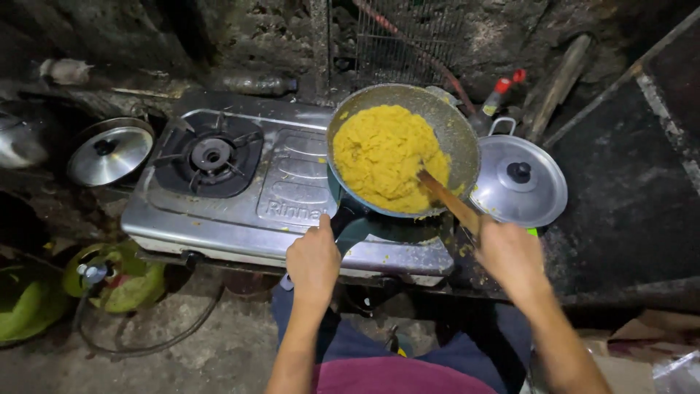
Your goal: Stirring a thick yellow mixture in a pan on a gas stove using a wooden spatula.
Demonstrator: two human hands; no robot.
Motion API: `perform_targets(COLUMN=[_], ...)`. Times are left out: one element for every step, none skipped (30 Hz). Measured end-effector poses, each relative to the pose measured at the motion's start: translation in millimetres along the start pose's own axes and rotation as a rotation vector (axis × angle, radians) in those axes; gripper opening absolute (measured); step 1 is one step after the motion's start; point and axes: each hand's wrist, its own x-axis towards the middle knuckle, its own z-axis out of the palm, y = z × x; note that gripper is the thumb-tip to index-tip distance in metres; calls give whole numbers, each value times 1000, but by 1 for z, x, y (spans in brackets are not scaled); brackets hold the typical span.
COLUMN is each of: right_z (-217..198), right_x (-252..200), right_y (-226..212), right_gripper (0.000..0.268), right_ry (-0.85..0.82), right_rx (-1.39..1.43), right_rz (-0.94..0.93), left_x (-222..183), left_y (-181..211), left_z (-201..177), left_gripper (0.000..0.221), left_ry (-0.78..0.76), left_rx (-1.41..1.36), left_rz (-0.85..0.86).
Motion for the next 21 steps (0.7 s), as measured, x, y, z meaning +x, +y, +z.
perform_targets(right_z=[-5, -9, -13, -19, -25, -32, -27, -20, -13, -7, -2, 5, 15, 24, 34, 46, 59, 71, 66, 60, 55], right_x=[0, -1, -1, -3, -5, -7, -7, -8, -9, -10, -10, -13, -13, -12, -10, -11, -12, -11, -19, -24, -30], right_y=[-6, -15, -24, -25, -25, -23, -23, -22, -22, -24, -25, -26, -26, -24, -23, -23, -23, -24, -29, -36, -43], right_gripper=[34, 38, 43, 43, 49, 55, 55, 55, 56, 56, 55, 54, 54, 53, 52, 52, 47, 43, 43, 38, 33], right_ry=[0, 9, 18, 19, -35, -88, -84, -77, -70, -72, -47, -23, -25, -18, -10, -9, 1, 9, 7, -30, -69], right_rx=[3, 123, 243, 249, 429, 602, 602, 658, 714, 713, 747, 782, 783, 864, 945, 946, 1059, 1168, 1165, 1406, 1648], right_rz=[-6, -15, -25, -25, 5, 39, 42, 70, 97, 98, 126, 160, 166, 200, 233, 242, 243, 235, 237, 247, 254], left_x=[-1, 0, 1, 1, 0, 1, 3, 3, 2, 4, 6, 7, 5, 5, 6, 7, 8, 8, 6, 6, 5], left_y=[2, 2, 2, 0, -1, 0, 0, 1, 1, 1, 2, 2, 1, 0, 0, 0, -1, -2, -1, -1, -1], left_z=[2, 3, 4, 4, 4, 5, 3, 1, -1, -1, -1, -1, -1, 0, 1, 1, 1, 2, 3, 2, 2], left_gripper=[26, 29, 31, 31, 32, 34, 34, 35, 37, 37, 39, 40, 40, 40, 40, 40, 41, 42, 42, 41, 40], left_ry=[0, -20, -41, -38, -60, -83, -81, -91, -102, -104, -107, -113, -117, -117, -117, -120, -120, -120, -122, -122, -121], left_rx=[5, -10, -24, -18, -25, -40, -42, -46, -50, -51, -57, -64, -63, -58, -52, -53, -57, -61, -63, -64, -66], left_rz=[-4, -13, -21, -18, -30, -39, -34, -43, -52, -52, -63, -68, -63, -61, -59, -50, -46, -50, -51, -55, -59])
